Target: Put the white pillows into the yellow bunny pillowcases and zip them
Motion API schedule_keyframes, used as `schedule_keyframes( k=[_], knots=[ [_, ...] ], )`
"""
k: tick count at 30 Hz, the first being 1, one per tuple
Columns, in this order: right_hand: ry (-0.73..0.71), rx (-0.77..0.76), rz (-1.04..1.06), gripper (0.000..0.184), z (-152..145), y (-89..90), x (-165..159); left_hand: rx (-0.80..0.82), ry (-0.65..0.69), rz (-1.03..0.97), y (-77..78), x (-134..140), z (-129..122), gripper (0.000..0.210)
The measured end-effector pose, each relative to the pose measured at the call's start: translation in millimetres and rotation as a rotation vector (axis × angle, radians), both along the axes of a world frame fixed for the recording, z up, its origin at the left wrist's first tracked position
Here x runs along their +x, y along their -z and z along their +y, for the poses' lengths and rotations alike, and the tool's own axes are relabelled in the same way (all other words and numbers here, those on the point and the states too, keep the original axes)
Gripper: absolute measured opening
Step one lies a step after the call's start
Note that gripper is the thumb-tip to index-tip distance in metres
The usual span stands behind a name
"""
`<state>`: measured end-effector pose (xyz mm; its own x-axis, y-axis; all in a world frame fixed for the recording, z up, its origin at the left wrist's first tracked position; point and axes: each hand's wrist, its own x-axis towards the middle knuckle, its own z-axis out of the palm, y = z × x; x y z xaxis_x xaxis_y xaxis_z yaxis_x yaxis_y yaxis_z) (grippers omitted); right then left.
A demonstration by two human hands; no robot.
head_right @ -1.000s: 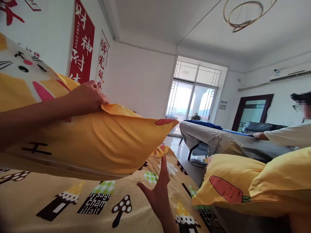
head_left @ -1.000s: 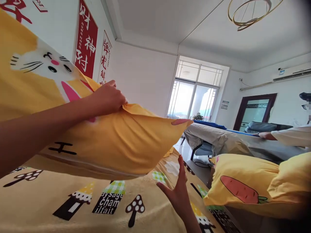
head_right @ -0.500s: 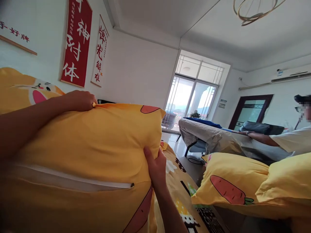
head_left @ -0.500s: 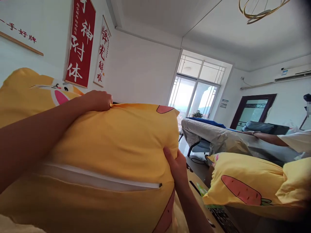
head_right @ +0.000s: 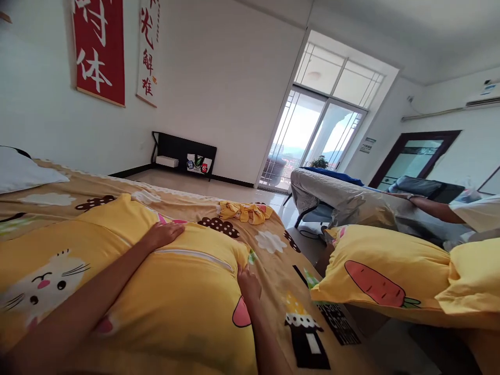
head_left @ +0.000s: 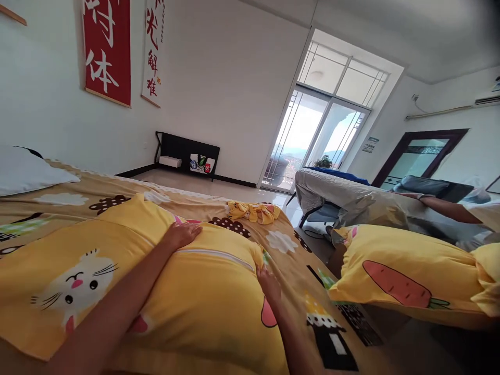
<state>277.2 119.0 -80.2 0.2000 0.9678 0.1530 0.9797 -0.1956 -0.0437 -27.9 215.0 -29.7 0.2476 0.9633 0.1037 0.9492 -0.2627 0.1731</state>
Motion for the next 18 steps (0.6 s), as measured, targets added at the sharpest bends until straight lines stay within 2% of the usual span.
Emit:
schedule_keyframes(
  k=[2, 4, 5, 7, 10, 11, 12, 13, 14, 15, 16, 18],
  knots=[
    [0.035, -0.060, -0.005, 0.041, 4, -8.6, 6, -0.027, 0.021, -0.017, 0.9, -8, 5, 0.059],
    [0.031, -0.083, -0.013, 0.039, 8, -37.7, 11, -0.030, 0.033, -0.030, -3.8, -18, 8, 0.062],
    [0.023, -0.065, -0.022, 0.039, 9, -59.9, 12, -0.028, 0.035, -0.032, -5.8, -21, 9, 0.063],
    [-0.006, 0.038, -0.053, 0.044, 11, -116.2, 12, -0.019, 0.037, -0.030, -7.3, -24, 9, 0.061],
    [-0.160, 0.465, -0.113, 0.052, 19, -203.4, 3, -0.018, 0.031, -0.027, -6.5, -21, 6, 0.059],
    [-0.203, 0.564, -0.083, 0.054, 24, -222.8, -1, -0.022, 0.032, -0.026, -6.6, -20, 5, 0.059],
    [-0.242, 0.624, -0.030, 0.056, 30, -233.3, -6, -0.029, 0.033, -0.026, -7.0, -20, 4, 0.059],
    [-0.257, 0.632, 0.054, 0.056, 35, -233.5, -11, -0.036, 0.034, -0.026, -7.8, -20, 4, 0.059],
    [-0.253, 0.591, 0.156, 0.055, 41, -223.0, -17, -0.043, 0.035, -0.027, -8.8, -20, 4, 0.060],
    [-0.237, 0.519, 0.256, 0.053, 45, -203.1, -22, -0.049, 0.034, -0.029, -10.0, -20, 4, 0.060],
    [-0.194, 0.395, 0.381, 0.051, 48, -176.1, -27, -0.052, 0.031, -0.032, -11.1, -20, 4, 0.061],
    [-0.164, 0.238, 0.457, 0.043, 51, -113.4, -33, -0.056, 0.031, -0.041, -13.0, -20, 4, 0.062]
  ],
)
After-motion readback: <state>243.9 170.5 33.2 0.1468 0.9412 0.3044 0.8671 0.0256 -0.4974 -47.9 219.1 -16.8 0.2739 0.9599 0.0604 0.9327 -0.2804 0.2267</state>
